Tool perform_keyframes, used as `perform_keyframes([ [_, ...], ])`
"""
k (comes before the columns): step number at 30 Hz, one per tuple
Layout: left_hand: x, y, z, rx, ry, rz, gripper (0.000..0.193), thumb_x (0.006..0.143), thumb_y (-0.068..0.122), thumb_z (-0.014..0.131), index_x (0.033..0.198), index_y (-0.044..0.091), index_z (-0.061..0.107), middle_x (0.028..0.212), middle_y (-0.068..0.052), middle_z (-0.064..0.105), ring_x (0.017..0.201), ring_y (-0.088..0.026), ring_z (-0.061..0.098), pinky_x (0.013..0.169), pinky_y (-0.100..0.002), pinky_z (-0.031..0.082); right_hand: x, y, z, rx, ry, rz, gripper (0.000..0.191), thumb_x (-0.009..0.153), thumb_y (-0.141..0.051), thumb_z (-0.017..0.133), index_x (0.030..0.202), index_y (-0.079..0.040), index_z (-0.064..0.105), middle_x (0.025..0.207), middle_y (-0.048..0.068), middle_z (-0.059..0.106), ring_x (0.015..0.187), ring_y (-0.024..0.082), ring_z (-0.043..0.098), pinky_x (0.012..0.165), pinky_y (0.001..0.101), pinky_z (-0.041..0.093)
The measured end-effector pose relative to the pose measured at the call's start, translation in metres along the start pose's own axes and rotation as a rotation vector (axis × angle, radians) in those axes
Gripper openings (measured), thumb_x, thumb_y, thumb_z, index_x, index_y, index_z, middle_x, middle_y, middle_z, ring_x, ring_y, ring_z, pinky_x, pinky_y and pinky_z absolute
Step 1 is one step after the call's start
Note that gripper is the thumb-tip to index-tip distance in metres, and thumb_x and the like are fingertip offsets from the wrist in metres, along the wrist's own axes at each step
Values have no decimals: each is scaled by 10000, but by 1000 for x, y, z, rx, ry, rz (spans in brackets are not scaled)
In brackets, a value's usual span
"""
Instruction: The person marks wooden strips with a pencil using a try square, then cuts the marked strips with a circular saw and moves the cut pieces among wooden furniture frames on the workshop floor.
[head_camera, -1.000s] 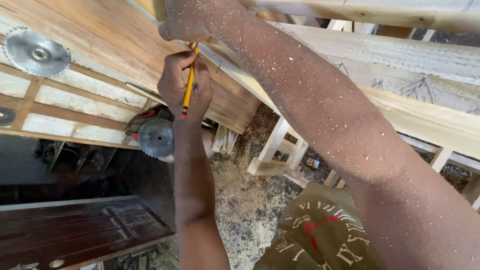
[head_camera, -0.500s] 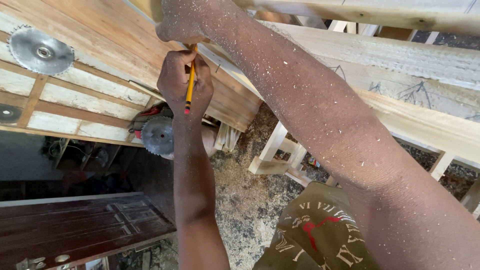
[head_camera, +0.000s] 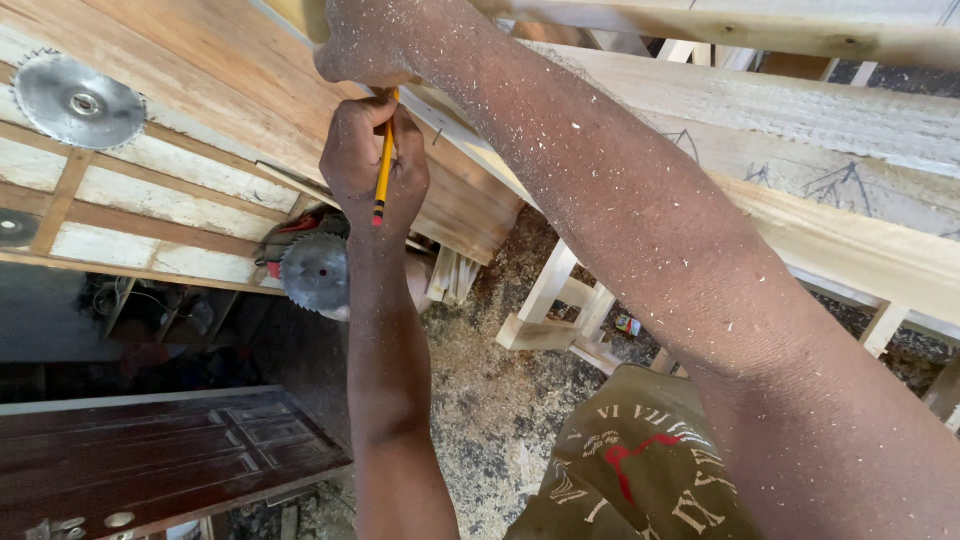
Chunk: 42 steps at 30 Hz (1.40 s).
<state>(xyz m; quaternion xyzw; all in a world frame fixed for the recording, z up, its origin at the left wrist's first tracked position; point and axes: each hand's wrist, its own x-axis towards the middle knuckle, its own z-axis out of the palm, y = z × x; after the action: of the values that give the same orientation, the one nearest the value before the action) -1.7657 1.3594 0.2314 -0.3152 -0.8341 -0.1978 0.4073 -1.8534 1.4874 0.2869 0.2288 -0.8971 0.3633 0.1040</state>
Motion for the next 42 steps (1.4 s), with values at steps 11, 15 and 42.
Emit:
perform_keyframes([
  [11, 2, 0, -1, 22, -19, 21, 139, 993, -27, 709, 1053, 1, 586, 998, -159, 680, 865, -279, 708, 771, -382, 580, 9, 6, 10, -65, 43, -31, 425, 925, -496, 648, 824, -102, 773, 609, 68, 693, 526, 196, 667, 503, 409, 564],
  [15, 2, -1, -1, 30, -13, 29, 146, 988, -30, 709, 1047, 3, 579, 1003, -161, 680, 877, -288, 713, 776, -385, 584, 11, 8, 13, -30, 82, -75, 407, 910, -472, 670, 827, -88, 777, 625, 80, 699, 538, 212, 669, 525, 418, 560],
  [42, -1, -2, 5, 16, 34, 73, 133, 1001, -32, 699, 1065, 4, 587, 1044, -178, 678, 931, -326, 716, 816, -409, 593, 1, 5, 3, -4, 16, 29, 376, 906, -468, 673, 830, -112, 770, 621, 55, 696, 555, 184, 690, 527, 388, 584],
])
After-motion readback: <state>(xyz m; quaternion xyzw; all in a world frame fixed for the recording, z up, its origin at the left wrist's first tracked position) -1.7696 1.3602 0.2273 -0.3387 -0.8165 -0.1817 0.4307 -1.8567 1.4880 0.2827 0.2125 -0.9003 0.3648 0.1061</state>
